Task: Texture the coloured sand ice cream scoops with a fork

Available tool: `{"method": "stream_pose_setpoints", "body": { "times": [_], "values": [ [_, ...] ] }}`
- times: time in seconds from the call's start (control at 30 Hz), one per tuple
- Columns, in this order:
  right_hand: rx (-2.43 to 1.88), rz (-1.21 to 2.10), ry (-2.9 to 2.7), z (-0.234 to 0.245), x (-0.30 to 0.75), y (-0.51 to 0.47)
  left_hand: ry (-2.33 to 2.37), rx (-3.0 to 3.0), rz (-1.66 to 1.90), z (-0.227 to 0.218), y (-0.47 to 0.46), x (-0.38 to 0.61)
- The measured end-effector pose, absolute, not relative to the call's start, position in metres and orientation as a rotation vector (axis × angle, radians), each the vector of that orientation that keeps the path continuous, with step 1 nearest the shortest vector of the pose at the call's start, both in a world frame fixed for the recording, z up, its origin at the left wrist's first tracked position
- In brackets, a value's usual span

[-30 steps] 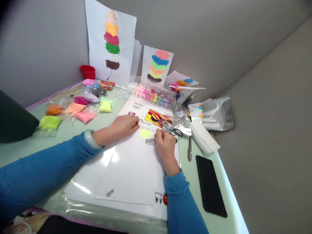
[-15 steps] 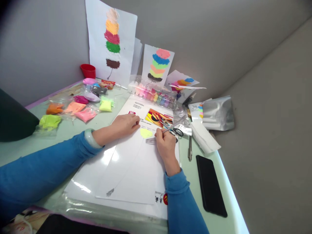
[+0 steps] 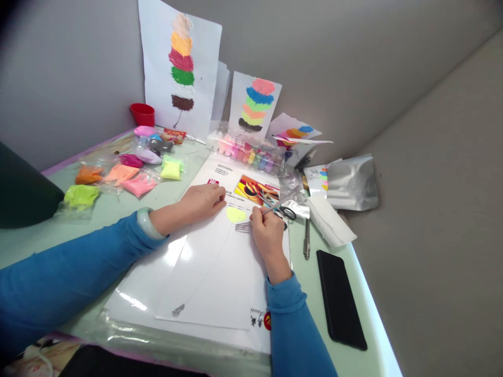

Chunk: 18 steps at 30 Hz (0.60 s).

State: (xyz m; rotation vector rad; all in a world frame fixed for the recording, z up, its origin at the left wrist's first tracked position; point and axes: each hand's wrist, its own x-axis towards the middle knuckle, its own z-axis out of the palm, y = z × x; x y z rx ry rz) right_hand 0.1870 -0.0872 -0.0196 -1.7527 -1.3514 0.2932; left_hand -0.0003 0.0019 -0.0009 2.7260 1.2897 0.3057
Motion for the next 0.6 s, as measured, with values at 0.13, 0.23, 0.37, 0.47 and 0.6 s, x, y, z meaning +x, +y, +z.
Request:
{"method": "stream_pose_setpoints", "body": {
  "times": [0.13,0.23,0.37,0.47,0.6],
  "values": [
    [-1.754,0.288,-1.355,-0.0197,0.1874,-0.0875,1.277,2.738,0.324,-0.0021,0.0026,-0.0006],
    [-1.761,0.289,-1.356,-0.0195,0.1871,-0.0876,1.278,2.743,0.336,-0.0029,0.0028,-0.0007],
    [-1.785,0.288,-1.335,-0.0196,0.1869,-0.0875,1.278,2.751,0.333,-0.0031,0.0030,-0.0007],
    [-1.795,0.286,-1.321,-0.0195,0.1877,-0.0872,1.278,2.759,0.335,-0.0027,0.0033,-0.0007],
    [-1.819,0.269,-1.294,-0.0186,0.1893,-0.0870,1.278,2.753,0.325,-0.0025,0.0036,-0.0007]
  ]
}}
